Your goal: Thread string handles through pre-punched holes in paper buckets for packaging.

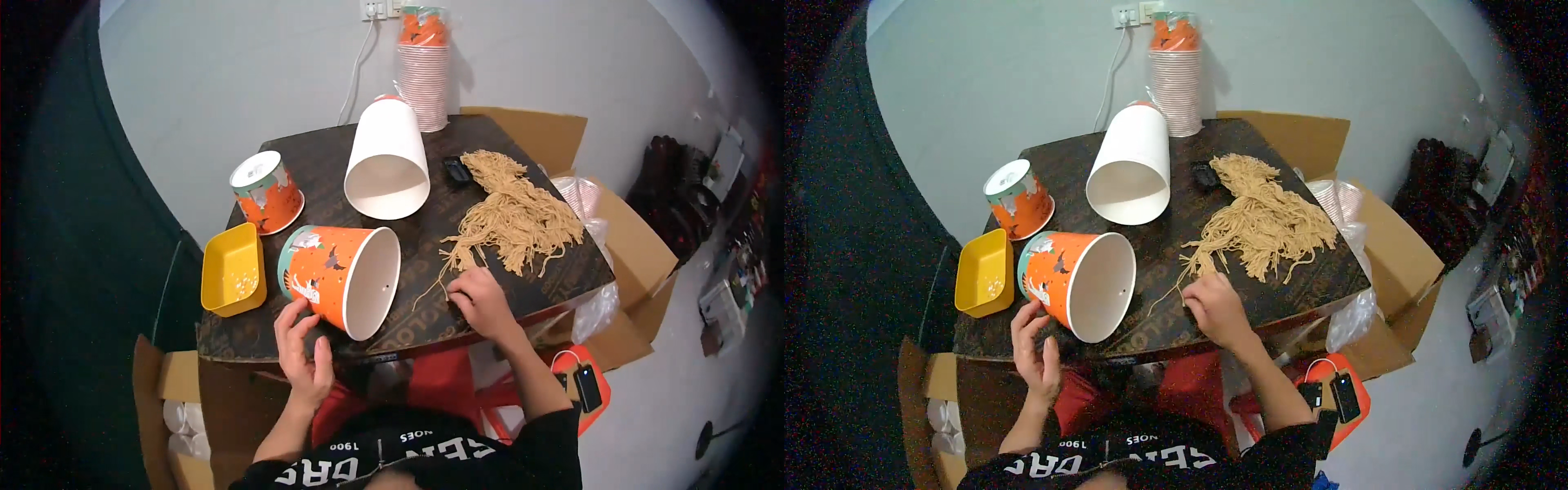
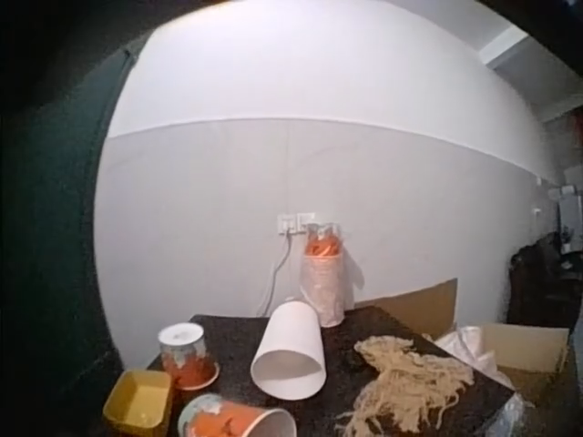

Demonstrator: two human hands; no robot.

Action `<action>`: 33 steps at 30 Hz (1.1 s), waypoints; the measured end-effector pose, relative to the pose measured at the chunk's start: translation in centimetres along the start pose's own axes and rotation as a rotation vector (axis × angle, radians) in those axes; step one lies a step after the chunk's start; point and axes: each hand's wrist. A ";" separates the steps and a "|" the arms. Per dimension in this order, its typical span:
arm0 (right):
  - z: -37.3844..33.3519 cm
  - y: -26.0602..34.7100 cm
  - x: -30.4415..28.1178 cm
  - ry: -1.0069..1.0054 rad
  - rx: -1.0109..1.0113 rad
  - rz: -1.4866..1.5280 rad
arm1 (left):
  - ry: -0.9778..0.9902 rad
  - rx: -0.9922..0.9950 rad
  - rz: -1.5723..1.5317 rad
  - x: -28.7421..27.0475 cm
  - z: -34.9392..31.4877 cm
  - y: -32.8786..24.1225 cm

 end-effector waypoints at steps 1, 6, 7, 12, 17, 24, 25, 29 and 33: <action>0.5 0.5 0.4 0.026 -0.069 -0.002 | -0.003 0.001 -0.005 0.0 0.0 0.0; 2.4 1.2 2.7 0.056 -0.192 0.006 | -0.016 -0.004 -0.023 -0.1 -0.2 -0.6; 2.5 0.9 3.1 0.055 -0.192 0.007 | -0.012 -0.006 -0.022 -0.2 -0.3 -0.6; 2.3 1.7 4.0 0.216 -0.268 -0.224 | -0.077 0.037 0.047 -0.6 -0.9 -0.9; -0.1 8.3 3.7 0.104 -0.347 0.058 | 0.043 -0.303 -0.022 0.4 -2.0 -1.7; -1.5 11.5 4.1 0.045 -0.259 0.578 | 0.028 -0.248 0.154 2.7 -1.0 -1.2; -1.7 11.7 4.1 0.014 -0.081 0.615 | 0.000 -0.213 0.140 2.8 -0.9 -1.2; -2.1 11.2 5.0 -0.061 0.245 0.783 | -0.039 -0.202 0.127 2.7 -0.7 -1.5; -1.0 11.4 5.3 -0.186 0.378 0.953 | -0.062 -0.124 0.079 2.7 -0.5 -1.2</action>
Point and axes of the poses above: each hand's wrist, its own z-axis towards the middle knuckle, its own x-axis out of the palm, y = z × x, and after that the axes turned 2 degrees about -x, right-handed
